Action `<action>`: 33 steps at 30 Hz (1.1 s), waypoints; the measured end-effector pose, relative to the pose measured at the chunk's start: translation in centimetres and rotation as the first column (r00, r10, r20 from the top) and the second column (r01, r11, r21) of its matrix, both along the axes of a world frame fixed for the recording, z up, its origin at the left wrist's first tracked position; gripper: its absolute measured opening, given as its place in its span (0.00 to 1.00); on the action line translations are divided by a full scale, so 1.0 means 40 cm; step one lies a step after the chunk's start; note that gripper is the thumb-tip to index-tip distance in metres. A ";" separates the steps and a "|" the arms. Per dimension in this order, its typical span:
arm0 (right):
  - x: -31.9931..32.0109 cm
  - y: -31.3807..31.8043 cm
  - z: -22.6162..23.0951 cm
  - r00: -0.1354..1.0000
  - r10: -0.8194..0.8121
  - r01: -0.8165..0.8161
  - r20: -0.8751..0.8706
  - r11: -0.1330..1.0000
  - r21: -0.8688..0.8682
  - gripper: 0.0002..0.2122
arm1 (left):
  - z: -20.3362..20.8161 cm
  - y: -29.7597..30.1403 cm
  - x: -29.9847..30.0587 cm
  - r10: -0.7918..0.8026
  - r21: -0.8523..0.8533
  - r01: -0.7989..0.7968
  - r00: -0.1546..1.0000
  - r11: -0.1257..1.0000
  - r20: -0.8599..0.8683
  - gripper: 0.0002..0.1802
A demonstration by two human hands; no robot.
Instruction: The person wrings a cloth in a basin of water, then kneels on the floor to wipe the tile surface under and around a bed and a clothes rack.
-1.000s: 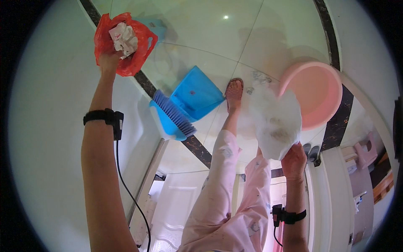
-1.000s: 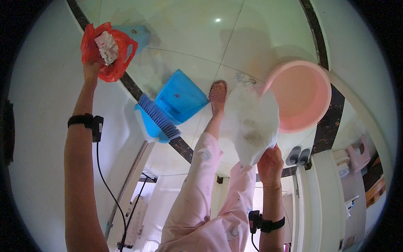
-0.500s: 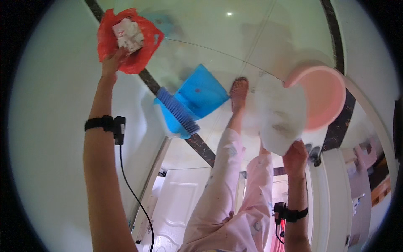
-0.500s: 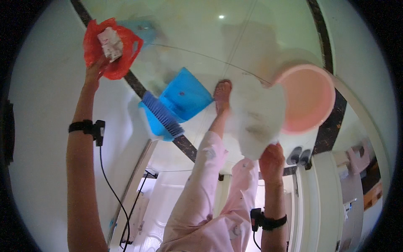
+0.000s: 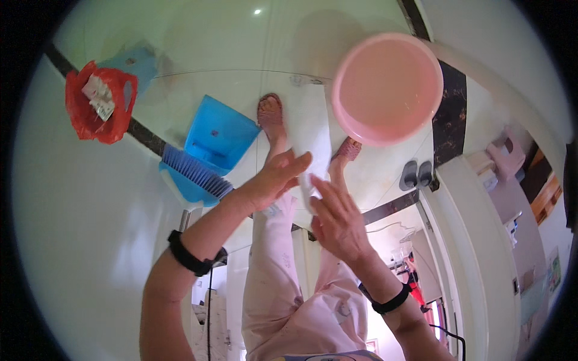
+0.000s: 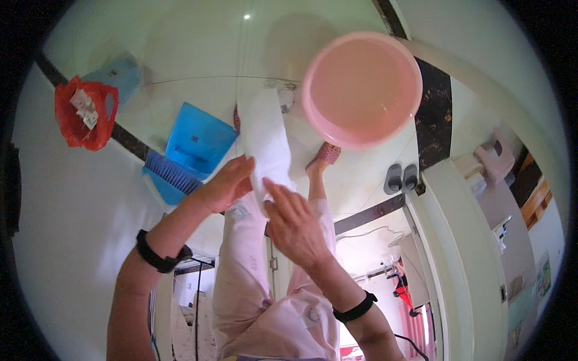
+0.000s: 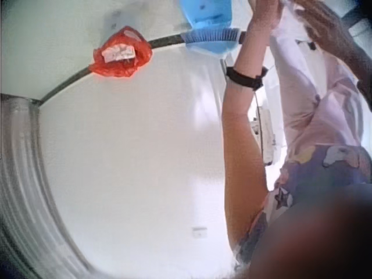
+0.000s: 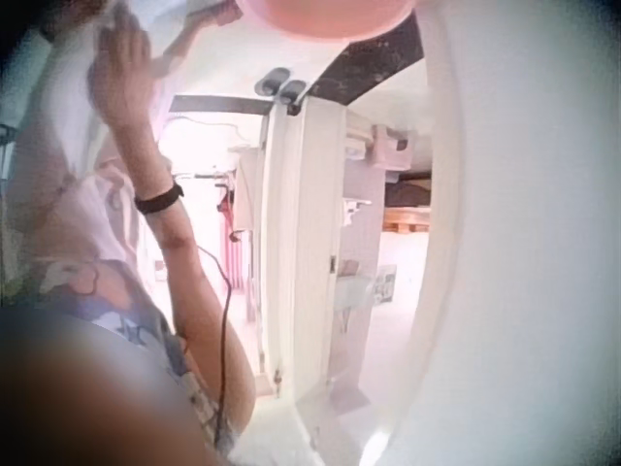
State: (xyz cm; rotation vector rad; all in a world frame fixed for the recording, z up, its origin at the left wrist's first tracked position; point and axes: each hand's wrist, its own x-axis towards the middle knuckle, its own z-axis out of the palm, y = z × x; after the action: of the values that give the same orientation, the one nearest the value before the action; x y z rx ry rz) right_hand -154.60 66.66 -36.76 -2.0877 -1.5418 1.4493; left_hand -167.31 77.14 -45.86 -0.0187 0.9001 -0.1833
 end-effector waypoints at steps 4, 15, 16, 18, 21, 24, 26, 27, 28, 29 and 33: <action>0.023 -0.086 0.035 0.963 -0.174 0.164 -0.205 0.984 -0.065 0.19 | 0.003 -0.084 0.085 0.099 -0.134 -0.123 0.980 0.983 -0.172 0.23; 0.165 -0.405 -0.031 -0.045 -0.964 0.878 -0.262 0.087 -0.470 0.15 | 0.015 -0.228 0.223 -0.039 -0.253 0.013 0.994 0.967 -0.098 0.27; 0.168 -0.423 -0.048 -0.268 -0.922 0.793 -0.279 -0.047 -0.608 0.18 | 0.019 -0.253 0.227 -0.058 -0.250 0.032 0.994 0.968 -0.098 0.27; 0.176 -0.454 -0.081 -0.533 -0.807 0.610 -0.256 -0.155 -0.777 0.21 | 0.022 -0.305 0.231 -0.293 -0.243 0.260 0.950 0.934 -0.109 0.27; 0.196 -0.556 -0.148 -0.534 -0.834 0.647 -0.139 -0.297 -0.703 0.13 | 0.008 -0.355 0.256 -0.731 0.158 0.717 0.643 0.679 0.229 0.24; 0.232 -0.649 -0.192 -0.589 -0.798 0.699 -0.131 -0.421 -0.578 0.12 | -0.136 -0.378 0.209 -0.720 0.352 0.645 0.679 0.679 0.143 0.20; 0.259 -0.687 -0.209 -0.611 -0.780 0.700 -0.133 -0.455 -0.551 0.14 | -0.262 -0.355 0.188 -0.833 0.542 0.787 0.490 0.296 -0.256 0.15; 0.266 -0.711 -0.223 -0.611 -0.775 0.706 -0.161 -0.440 -0.555 0.15 | -0.316 -0.337 0.190 -0.795 0.512 0.858 0.279 -0.046 -0.539 0.13; 0.263 -0.733 -0.247 -0.609 -0.781 0.683 -0.136 -0.429 -0.592 0.15 | -0.374 -0.322 0.172 -0.682 0.468 0.853 0.201 -0.231 -0.703 0.10; 0.262 -0.753 -0.269 -0.601 -0.792 0.660 -0.105 -0.418 -0.624 0.16 | -0.437 -0.310 0.148 -0.536 0.388 0.832 0.134 -0.395 -0.833 0.07; 0.300 -0.800 -0.262 -0.757 -0.639 0.557 -0.138 -0.521 -0.646 0.20 | -0.606 -0.327 0.225 -0.286 0.366 0.452 0.237 -0.813 -0.928 0.22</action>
State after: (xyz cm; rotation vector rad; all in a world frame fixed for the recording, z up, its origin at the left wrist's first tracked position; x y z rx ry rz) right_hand -142.61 34.66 -47.24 -1.2235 1.1379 0.8548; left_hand -158.32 64.05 -70.10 2.5514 0.7037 -0.7331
